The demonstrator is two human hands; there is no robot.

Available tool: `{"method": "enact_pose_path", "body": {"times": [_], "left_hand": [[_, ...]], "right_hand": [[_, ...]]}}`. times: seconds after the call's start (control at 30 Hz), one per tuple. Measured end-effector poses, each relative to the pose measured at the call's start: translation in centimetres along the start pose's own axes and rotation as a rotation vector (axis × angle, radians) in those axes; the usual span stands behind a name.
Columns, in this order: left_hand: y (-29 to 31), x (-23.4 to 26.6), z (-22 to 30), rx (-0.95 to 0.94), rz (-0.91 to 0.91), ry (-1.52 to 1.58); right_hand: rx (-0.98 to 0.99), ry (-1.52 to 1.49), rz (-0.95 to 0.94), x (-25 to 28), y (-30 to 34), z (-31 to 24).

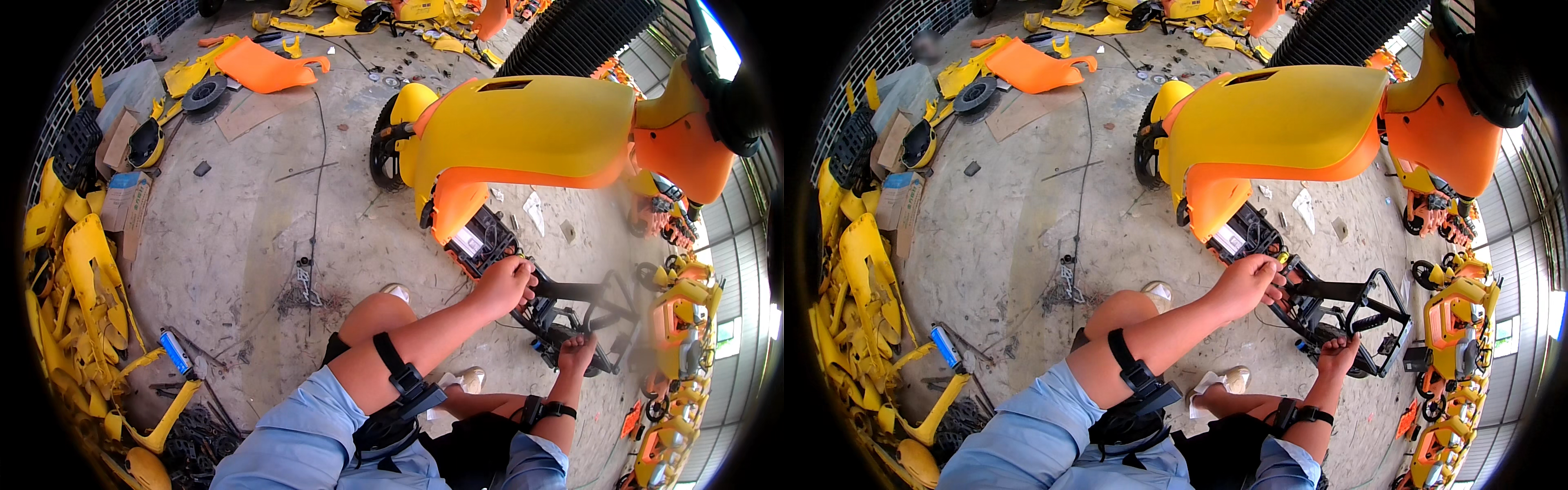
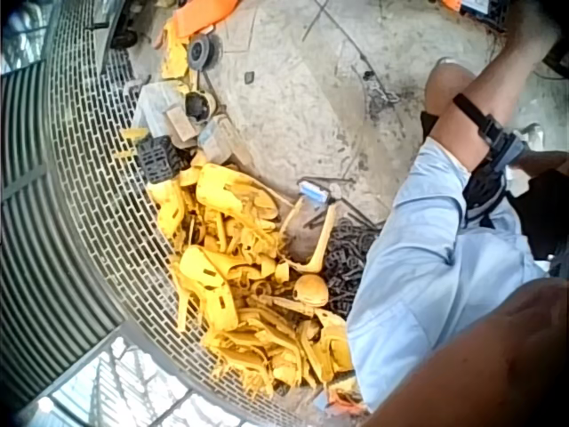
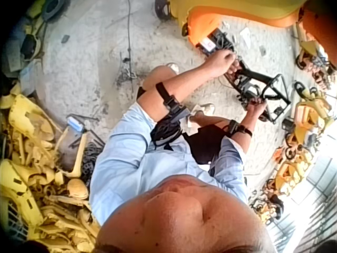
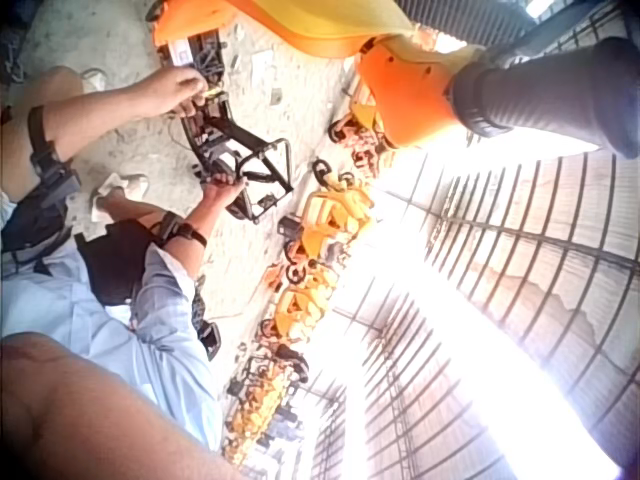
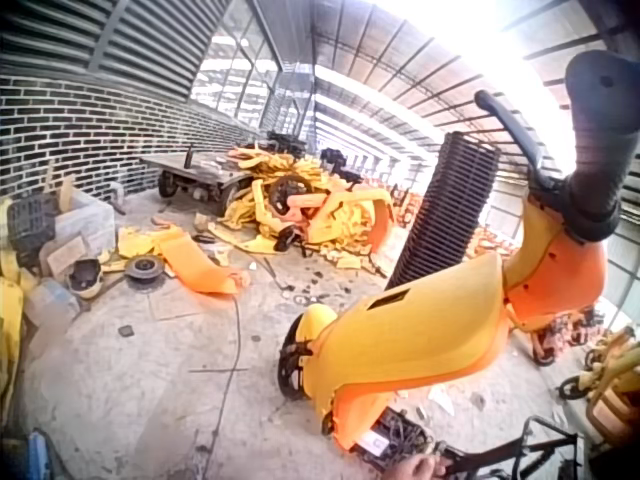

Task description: The person assembles an orange and yellow electric scooter while sitting on the floor. They attach an orange body panel to the frame, insert and tighten screws, and handle small fasteners and wires.

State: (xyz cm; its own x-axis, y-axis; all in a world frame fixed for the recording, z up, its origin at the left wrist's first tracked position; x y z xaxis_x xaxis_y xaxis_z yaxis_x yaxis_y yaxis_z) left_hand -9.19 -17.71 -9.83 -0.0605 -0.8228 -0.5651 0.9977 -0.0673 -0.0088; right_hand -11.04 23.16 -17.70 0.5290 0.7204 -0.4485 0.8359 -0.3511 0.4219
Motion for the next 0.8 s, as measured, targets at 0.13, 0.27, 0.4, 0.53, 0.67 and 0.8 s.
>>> {"method": "enact_pose_path", "body": {"times": [0.13, 0.27, 0.4, 0.53, 0.67, 0.8], "left_hand": [[0.13, 0.05, 0.28, 0.005, 0.008, 0.002], [0.27, 0.01, 0.43, 0.022, 0.005, 0.015], [0.41, -0.04, 0.66, 0.024, -0.011, -0.004], [0.38, -0.07, 0.65, 0.025, -0.016, -0.002], [0.29, 0.03, 0.51, 0.016, 0.000, 0.000], [0.22, 0.09, 0.32, -0.001, 0.018, -0.005]], "right_hand": [[-0.010, -0.009, 0.005, 0.06, -0.04, 0.06], [-0.009, 0.007, -0.011, 0.00, -0.13, 0.03], [-0.011, 0.017, -0.018, 0.01, -0.19, 0.04], [-0.012, 0.013, -0.011, -0.03, -0.08, 0.05], [-0.001, 0.014, -0.006, -0.17, 0.12, -0.01], [-0.004, 0.017, -0.013, -0.20, 0.07, 0.02]]}}
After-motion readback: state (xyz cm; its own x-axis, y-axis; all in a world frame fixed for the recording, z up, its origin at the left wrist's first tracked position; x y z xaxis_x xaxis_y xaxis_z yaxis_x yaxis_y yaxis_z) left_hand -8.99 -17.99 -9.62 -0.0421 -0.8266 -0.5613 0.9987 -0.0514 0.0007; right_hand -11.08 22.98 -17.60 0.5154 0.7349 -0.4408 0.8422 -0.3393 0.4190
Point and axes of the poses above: each hand's wrist, its own y-axis away from the middle knuckle, its own x-axis out of the back of the hand, z = x × y, the point moved 10 cm from there along -y, towards the middle knuckle, and after that the axes turned 9 degrees about -x, right-handed, at the moved point
